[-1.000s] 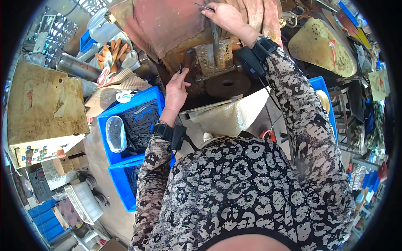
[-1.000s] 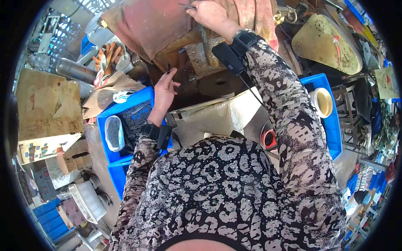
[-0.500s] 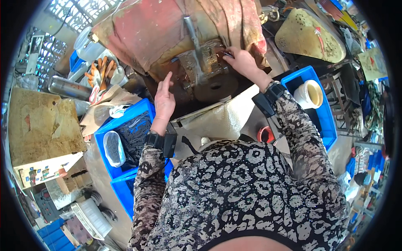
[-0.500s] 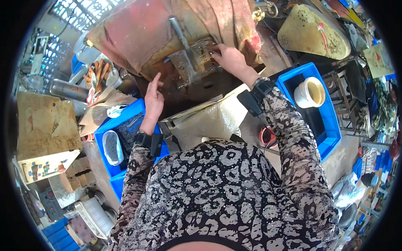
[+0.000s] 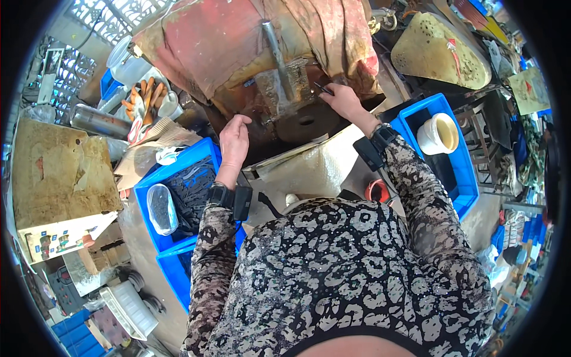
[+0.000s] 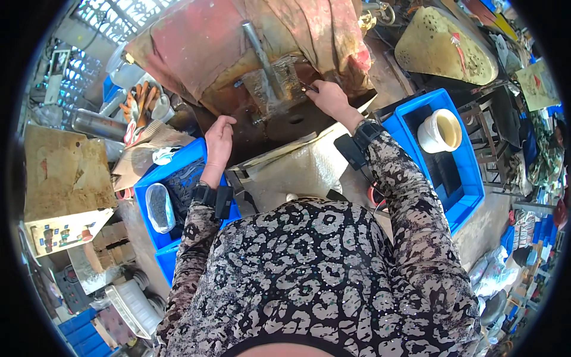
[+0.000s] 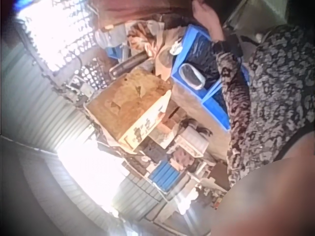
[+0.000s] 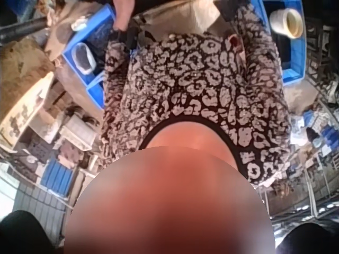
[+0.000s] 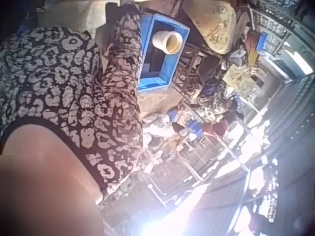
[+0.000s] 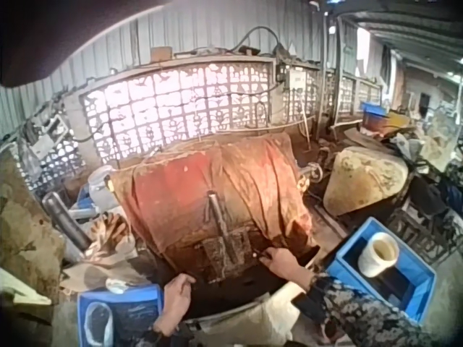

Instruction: The person picks up metal pieces from a blue bin, places them into a machine to be pressed, and then removes them to place into a different blue bin.

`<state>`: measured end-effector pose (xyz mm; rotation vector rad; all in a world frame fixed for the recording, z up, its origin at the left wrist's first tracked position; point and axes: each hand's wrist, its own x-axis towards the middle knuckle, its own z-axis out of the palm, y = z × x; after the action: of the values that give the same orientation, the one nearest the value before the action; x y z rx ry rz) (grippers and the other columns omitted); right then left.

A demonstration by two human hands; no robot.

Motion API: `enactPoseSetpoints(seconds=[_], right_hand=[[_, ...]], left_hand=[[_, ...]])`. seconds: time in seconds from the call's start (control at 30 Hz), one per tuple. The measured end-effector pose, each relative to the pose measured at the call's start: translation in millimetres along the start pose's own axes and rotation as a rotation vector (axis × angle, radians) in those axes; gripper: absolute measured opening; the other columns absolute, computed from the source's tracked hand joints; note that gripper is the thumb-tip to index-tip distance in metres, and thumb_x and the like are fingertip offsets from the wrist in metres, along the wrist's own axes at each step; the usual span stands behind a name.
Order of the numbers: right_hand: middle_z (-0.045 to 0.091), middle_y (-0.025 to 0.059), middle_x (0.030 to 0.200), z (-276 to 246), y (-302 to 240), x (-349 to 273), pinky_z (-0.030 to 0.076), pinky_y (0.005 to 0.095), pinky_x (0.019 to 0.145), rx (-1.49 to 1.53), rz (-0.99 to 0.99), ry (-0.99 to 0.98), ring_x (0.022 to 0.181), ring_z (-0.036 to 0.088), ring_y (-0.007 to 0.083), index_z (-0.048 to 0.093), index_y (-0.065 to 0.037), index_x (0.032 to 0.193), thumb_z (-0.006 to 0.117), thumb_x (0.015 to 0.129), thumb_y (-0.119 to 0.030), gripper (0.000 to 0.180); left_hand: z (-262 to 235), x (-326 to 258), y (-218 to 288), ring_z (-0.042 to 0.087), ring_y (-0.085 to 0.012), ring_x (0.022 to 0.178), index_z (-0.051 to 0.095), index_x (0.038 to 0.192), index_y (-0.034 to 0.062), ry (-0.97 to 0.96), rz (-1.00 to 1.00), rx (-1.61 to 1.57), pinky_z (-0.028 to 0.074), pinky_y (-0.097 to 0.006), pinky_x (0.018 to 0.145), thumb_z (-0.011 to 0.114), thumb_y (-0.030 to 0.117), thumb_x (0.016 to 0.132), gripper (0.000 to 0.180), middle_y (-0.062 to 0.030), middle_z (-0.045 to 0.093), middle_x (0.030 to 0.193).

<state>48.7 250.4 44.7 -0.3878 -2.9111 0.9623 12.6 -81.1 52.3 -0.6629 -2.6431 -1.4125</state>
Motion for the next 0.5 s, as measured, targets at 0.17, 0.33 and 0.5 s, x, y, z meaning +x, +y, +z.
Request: enactPoseSetpoints(seconds=[0.17, 0.33, 0.5], right_hand=[[0.067, 0.0196, 0.103, 2.5, 5.1, -8.1, 0.050, 0.0456, 0.086, -0.041, 0.023, -0.046, 0.100, 0.063, 0.0374, 0.066, -0.009, 0.112, 0.063, 0.087, -0.034, 0.036], [0.067, 0.0195, 0.104, 0.9, -4.0, -15.4, 0.050, 0.0457, 0.086, -0.109, 0.050, -0.059, 0.101, 0.062, 0.0378, 0.066, -0.008, 0.112, 0.063, 0.088, -0.034, 0.035], [0.067, 0.0191, 0.105, -1.7, -9.6, -18.1, 0.050, 0.0458, 0.087, -0.129, 0.058, -0.081, 0.102, 0.062, 0.0380, 0.065, -0.008, 0.112, 0.062, 0.089, -0.033, 0.035]], left_hand=[[1.8, -0.9, -1.3, 0.063, -0.0305, 0.076, 0.058, 0.082, 0.0033, 0.069, 0.059, 0.003, 0.050, -0.035, 0.071, 0.051, 0.000, 0.082, 0.009, -0.0137, 0.061, 0.077], [3.3, 0.3, -0.9, 0.059, -0.0160, 0.067, 0.061, 0.081, 0.0023, 0.076, 0.075, 0.011, 0.048, -0.028, 0.066, 0.050, 0.001, 0.084, 0.011, -0.0079, 0.062, 0.073], [7.3, 0.0, -1.8, 0.057, -0.0122, 0.065, 0.067, 0.088, 0.0044, 0.068, 0.026, -0.026, 0.047, -0.027, 0.064, 0.051, 0.000, 0.085, 0.017, -0.0075, 0.063, 0.073]])
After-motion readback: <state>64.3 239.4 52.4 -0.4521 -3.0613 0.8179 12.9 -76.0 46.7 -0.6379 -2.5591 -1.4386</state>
